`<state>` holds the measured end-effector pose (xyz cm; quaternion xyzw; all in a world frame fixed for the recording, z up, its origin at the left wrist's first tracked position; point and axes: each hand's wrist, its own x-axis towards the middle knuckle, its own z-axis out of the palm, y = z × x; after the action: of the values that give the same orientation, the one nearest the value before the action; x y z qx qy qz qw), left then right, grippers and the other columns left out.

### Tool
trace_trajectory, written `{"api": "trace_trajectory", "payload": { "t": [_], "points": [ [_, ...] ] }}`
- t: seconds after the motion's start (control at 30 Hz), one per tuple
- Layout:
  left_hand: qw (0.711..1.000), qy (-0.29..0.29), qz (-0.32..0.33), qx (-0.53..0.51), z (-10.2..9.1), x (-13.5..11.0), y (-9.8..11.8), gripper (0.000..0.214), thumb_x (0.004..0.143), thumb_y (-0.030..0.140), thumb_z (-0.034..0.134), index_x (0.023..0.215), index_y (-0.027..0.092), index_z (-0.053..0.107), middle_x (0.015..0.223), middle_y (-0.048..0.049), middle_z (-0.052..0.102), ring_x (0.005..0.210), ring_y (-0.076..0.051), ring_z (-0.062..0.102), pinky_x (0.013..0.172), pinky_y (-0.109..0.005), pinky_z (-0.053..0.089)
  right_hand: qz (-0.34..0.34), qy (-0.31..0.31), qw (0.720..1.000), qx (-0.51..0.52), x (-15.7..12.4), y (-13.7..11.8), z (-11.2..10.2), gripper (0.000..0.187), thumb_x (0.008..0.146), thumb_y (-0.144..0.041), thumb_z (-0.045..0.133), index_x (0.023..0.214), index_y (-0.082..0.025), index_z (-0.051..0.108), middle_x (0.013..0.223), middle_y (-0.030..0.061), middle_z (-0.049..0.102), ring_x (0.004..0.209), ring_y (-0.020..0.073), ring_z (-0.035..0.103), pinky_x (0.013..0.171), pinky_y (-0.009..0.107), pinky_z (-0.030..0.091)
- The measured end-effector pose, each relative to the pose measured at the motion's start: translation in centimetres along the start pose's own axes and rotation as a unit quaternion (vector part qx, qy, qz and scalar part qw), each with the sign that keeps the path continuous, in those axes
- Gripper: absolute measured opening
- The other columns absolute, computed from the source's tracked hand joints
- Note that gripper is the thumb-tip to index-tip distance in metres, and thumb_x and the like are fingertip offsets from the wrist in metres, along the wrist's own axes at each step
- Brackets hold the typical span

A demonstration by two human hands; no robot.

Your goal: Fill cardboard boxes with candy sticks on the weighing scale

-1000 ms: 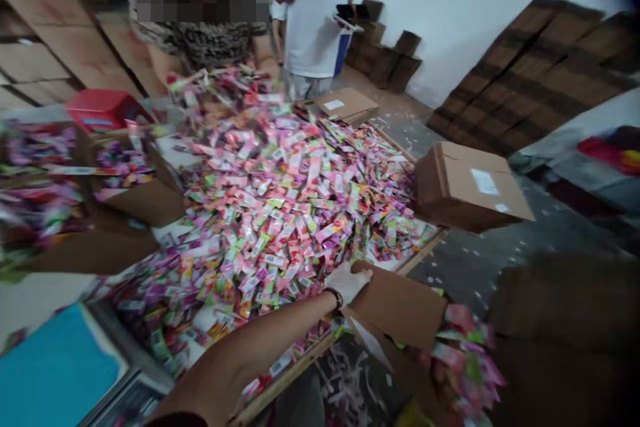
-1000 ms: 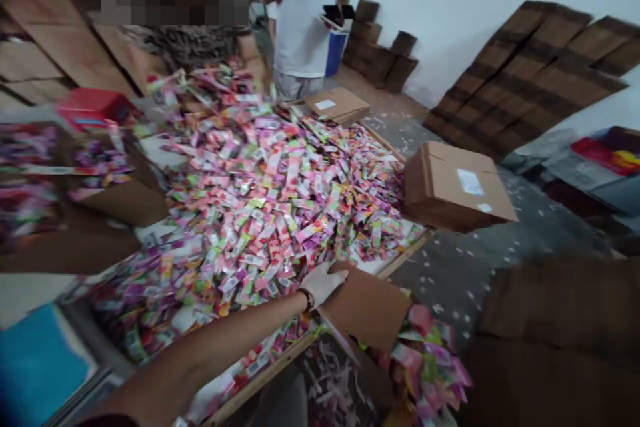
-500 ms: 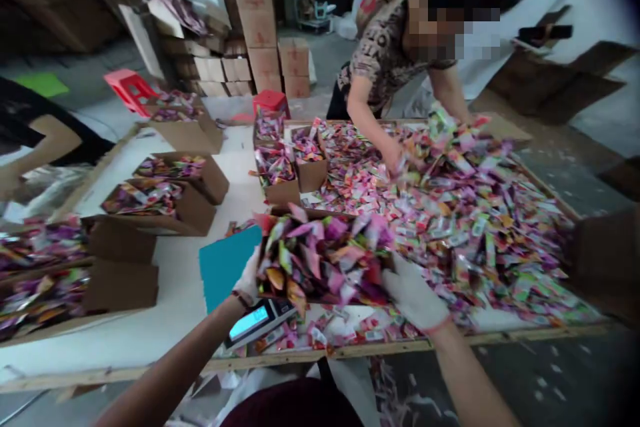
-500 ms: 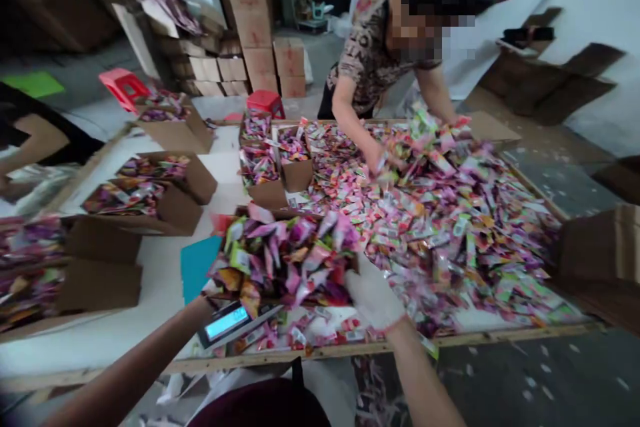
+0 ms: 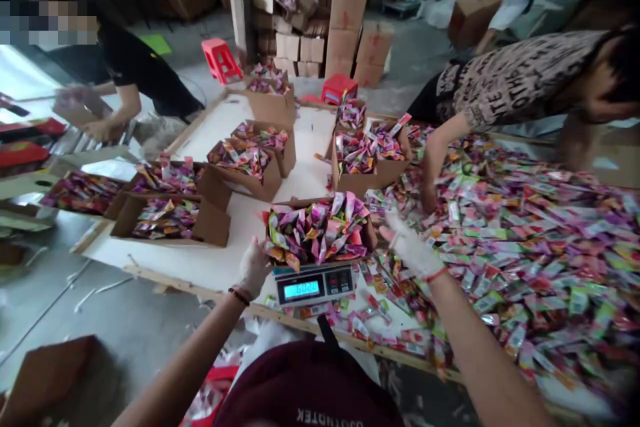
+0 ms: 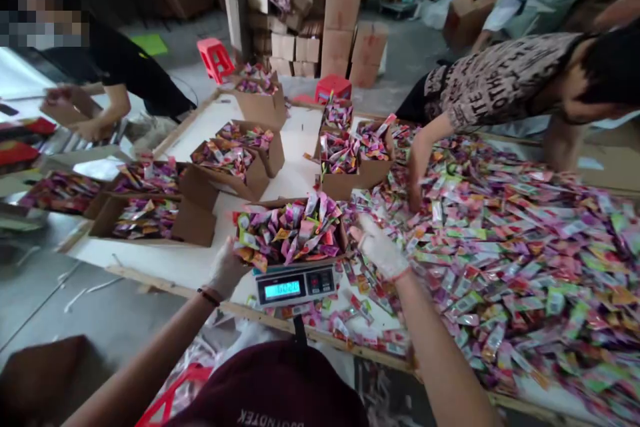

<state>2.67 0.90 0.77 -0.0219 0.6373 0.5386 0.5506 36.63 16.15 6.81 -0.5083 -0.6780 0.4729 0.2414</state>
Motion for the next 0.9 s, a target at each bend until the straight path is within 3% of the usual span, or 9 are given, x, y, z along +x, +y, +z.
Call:
{"api": "trace_trajectory", "payload": {
  "t": [0.1,0.17,0.3,0.43,0.53,0.63,0.77,0.83,0.9],
  "points": [
    [0.996,0.077,-0.041,-0.016,-3.5,-0.4,-1.7,0.051,0.106,0.055,0.032,0.120,0.020,0.066,0.122,-0.0128,0.070,0.113,-0.025,0.066,0.090,-0.037,0.052,-0.027,0.120,0.992,0.029,-2.5,0.2,-1.6,0.058,0.082,-0.052,0.071,0.130,-0.022,0.061,0.133,0.0134,0.067,0.123,0.0284,0.065,0.113,0.049,0.049],
    [0.990,0.129,-0.051,-0.024,-6.2,-1.4,-3.6,0.047,0.105,0.053,0.036,0.117,0.018,0.066,0.123,-0.0137,0.068,0.110,-0.024,0.066,0.091,-0.036,0.050,-0.041,0.146,0.988,0.037,-3.9,-1.6,-2.1,0.050,0.083,-0.049,0.073,0.125,-0.023,0.062,0.123,0.0112,0.069,0.105,0.0246,0.069,0.102,0.046,0.056],
    [0.975,0.194,-0.098,-0.040,-9.8,-3.9,-8.4,0.043,0.106,0.051,0.039,0.109,0.017,0.065,0.119,-0.0133,0.067,0.102,-0.022,0.067,0.094,-0.037,0.051,-0.057,0.105,0.993,0.020,-5.7,-7.2,-2.4,0.044,0.086,-0.044,0.071,0.124,-0.024,0.059,0.109,0.0068,0.065,0.082,0.0171,0.065,0.073,0.032,0.059],
    [0.965,0.199,-0.163,-0.046,-10.1,-5.9,-12.1,0.044,0.106,0.053,0.037,0.102,0.019,0.064,0.117,-0.0117,0.068,0.106,-0.024,0.067,0.100,-0.040,0.049,-0.089,0.043,0.995,0.015,-6.1,-11.3,-1.3,0.047,0.088,-0.043,0.070,0.129,-0.026,0.054,0.108,0.0051,0.059,0.080,0.0157,0.063,0.068,0.029,0.058],
    [0.966,0.182,-0.176,-0.049,-9.6,-6.8,-13.1,0.042,0.106,0.051,0.038,0.103,0.018,0.064,0.119,-0.0120,0.068,0.106,-0.025,0.067,0.096,-0.039,0.048,-0.120,-0.002,0.991,-0.056,-5.6,-13.1,0.9,0.054,0.088,-0.046,0.070,0.135,-0.026,0.054,0.114,0.0071,0.058,0.082,0.0175,0.063,0.071,0.033,0.059],
    [0.969,0.166,-0.177,-0.051,-9.5,-7.0,-13.1,0.041,0.107,0.049,0.038,0.106,0.018,0.064,0.122,-0.0118,0.068,0.103,-0.024,0.066,0.088,-0.035,0.047,-0.141,-0.020,0.968,-0.206,-4.5,-14.7,4.2,0.065,0.087,-0.052,0.070,0.142,-0.022,0.053,0.129,0.0147,0.059,0.098,0.0265,0.066,0.087,0.043,0.058],
    [0.974,0.147,-0.155,-0.072,-10.9,-6.8,-13.0,0.041,0.107,0.051,0.039,0.108,0.018,0.064,0.124,-0.0111,0.068,0.103,-0.023,0.066,0.084,-0.033,0.047,-0.071,-0.102,0.931,-0.344,-2.0,-15.0,9.5,0.075,0.086,-0.065,0.066,0.149,-0.026,0.050,0.154,0.0191,0.047,0.119,0.0377,0.063,0.097,0.049,0.052],
    [0.976,0.142,-0.149,-0.074,-11.8,-6.4,-13.2,0.040,0.106,0.051,0.041,0.109,0.018,0.064,0.126,-0.0107,0.068,0.105,-0.024,0.066,0.085,-0.033,0.047,-0.042,-0.160,0.919,-0.359,-0.4,-14.3,11.8,0.077,0.086,-0.059,0.068,0.153,-0.028,0.046,0.154,0.0182,0.049,0.119,0.0354,0.064,0.098,0.046,0.051],
    [0.976,0.144,-0.150,-0.069,-12.6,-6.0,-13.5,0.038,0.106,0.050,0.043,0.109,0.019,0.064,0.125,-0.0109,0.068,0.107,-0.024,0.067,0.085,-0.033,0.047,-0.044,-0.183,0.919,-0.346,1.0,-13.6,13.0,0.063,0.089,-0.041,0.063,0.149,-0.026,0.053,0.138,0.0146,0.063,0.112,0.0290,0.066,0.095,0.039,0.050]
  ]
}}
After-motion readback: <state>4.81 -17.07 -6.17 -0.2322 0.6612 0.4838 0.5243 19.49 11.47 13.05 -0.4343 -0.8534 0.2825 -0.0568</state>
